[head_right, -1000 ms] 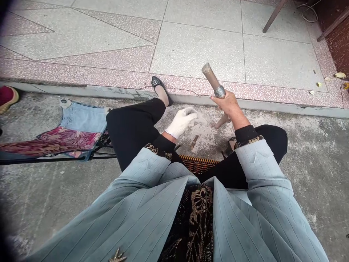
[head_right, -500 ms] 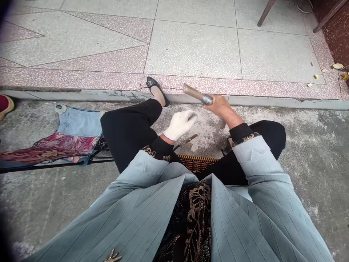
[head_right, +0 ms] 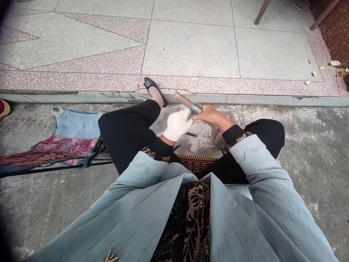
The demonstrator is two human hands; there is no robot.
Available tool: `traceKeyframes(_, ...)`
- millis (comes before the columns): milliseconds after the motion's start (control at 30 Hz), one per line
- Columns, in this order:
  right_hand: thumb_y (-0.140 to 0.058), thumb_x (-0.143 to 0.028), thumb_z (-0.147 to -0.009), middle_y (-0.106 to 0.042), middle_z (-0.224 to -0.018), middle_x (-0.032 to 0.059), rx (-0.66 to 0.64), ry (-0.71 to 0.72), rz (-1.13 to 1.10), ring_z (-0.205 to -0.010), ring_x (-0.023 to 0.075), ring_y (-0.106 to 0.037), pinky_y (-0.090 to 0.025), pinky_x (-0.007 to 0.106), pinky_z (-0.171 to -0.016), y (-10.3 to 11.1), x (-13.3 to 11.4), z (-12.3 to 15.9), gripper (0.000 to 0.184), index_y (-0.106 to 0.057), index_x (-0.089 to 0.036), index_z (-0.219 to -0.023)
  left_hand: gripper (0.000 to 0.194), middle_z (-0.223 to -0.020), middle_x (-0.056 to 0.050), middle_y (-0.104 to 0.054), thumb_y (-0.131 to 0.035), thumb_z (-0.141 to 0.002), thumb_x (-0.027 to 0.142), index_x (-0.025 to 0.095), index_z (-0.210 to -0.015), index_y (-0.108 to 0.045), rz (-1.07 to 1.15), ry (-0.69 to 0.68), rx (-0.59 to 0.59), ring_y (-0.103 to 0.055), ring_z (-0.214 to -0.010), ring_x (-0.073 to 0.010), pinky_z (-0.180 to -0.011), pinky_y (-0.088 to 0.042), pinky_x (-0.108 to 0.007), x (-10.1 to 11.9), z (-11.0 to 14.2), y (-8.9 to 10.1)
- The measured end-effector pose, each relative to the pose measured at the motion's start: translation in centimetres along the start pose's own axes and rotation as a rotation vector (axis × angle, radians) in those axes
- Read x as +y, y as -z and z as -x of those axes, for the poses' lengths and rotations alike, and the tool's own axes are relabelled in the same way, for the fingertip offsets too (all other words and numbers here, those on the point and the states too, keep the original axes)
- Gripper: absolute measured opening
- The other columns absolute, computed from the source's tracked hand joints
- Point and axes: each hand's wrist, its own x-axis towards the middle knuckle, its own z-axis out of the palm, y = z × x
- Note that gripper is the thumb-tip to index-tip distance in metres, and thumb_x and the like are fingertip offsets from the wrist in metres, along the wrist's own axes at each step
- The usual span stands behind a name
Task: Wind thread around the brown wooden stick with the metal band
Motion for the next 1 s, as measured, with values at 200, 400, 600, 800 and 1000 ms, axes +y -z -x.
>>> traceKeyframes(200, -0.068, -0.01, -0.073, -0.06, -0.059, -0.0043, 0.061, -0.078, -0.136, -0.039, 0.0039, -0.038, -0.03, 0.019, -0.038, -0.8, 0.2, -0.1, 0.019, -0.053, -0.016, -0.081, 0.029, -0.092, -0.011, -0.069, -0.046, -0.093, 0.035, 0.016, -0.104, -0.065, 0.031, 0.008, -0.015, -0.065, -0.088, -0.0255, -0.071, -0.041, -0.031, -0.1, -0.1, 0.1)
traceKeyframes(400, -0.071, -0.01, -0.07, -0.048, -0.051, -0.0088, 0.095, -0.091, -0.172, -0.038, 0.0038, -0.037, -0.03, 0.019, -0.037, -0.9, 0.3, -0.1, 0.02, -0.054, -0.016, -0.078, 0.029, -0.092, -0.012, -0.069, -0.044, -0.093, 0.031, 0.016, -0.105, -0.065, -0.005, 0.001, -0.014, -0.066, -0.086, -0.0256, -0.07, -0.041, -0.032, 0.0, -0.1, 0.1)
traceKeyframes(600, -0.069, -0.007, -0.072, -0.052, -0.049, -0.0078, 0.06, -0.176, -0.303, -0.039, 0.0059, -0.041, -0.034, 0.019, -0.039, -1.5, -0.6, 0.7, 0.025, -0.047, -0.019, -0.076, 0.025, -0.096, -0.009, -0.071, -0.049, -0.091, 0.032, 0.019, -0.103, -0.066, 0.078, 0.041, 0.025, -0.066, -0.089, -0.0243, -0.07, -0.041, -0.03, -0.2, -0.3, 0.3)
traceKeyframes(800, -0.069, -0.004, -0.071, -0.053, -0.051, -0.0069, 0.062, -0.194, -0.352, -0.039, 0.0052, -0.041, -0.035, 0.018, -0.039, -1.3, -0.3, 0.3, 0.024, -0.051, -0.017, -0.08, 0.026, -0.091, -0.006, -0.073, -0.052, -0.09, 0.037, 0.022, -0.1, -0.069, 0.208, 0.111, 0.01, -0.067, -0.087, -0.0246, -0.07, -0.042, -0.03, -0.6, -0.5, 0.1)
traceKeyframes(1000, -0.072, -0.012, -0.074, -0.049, -0.051, -0.007, 0.081, -0.142, -0.416, -0.04, 0.0045, -0.039, -0.035, 0.016, -0.038, 0.2, -0.2, 0.1, 0.023, -0.05, -0.017, -0.078, 0.026, -0.09, -0.005, -0.072, -0.051, -0.086, 0.033, 0.018, -0.095, -0.071, 0.493, 0.172, 0.014, -0.064, -0.084, -0.0198, -0.074, -0.043, -0.027, -1.3, -0.7, 0.3)
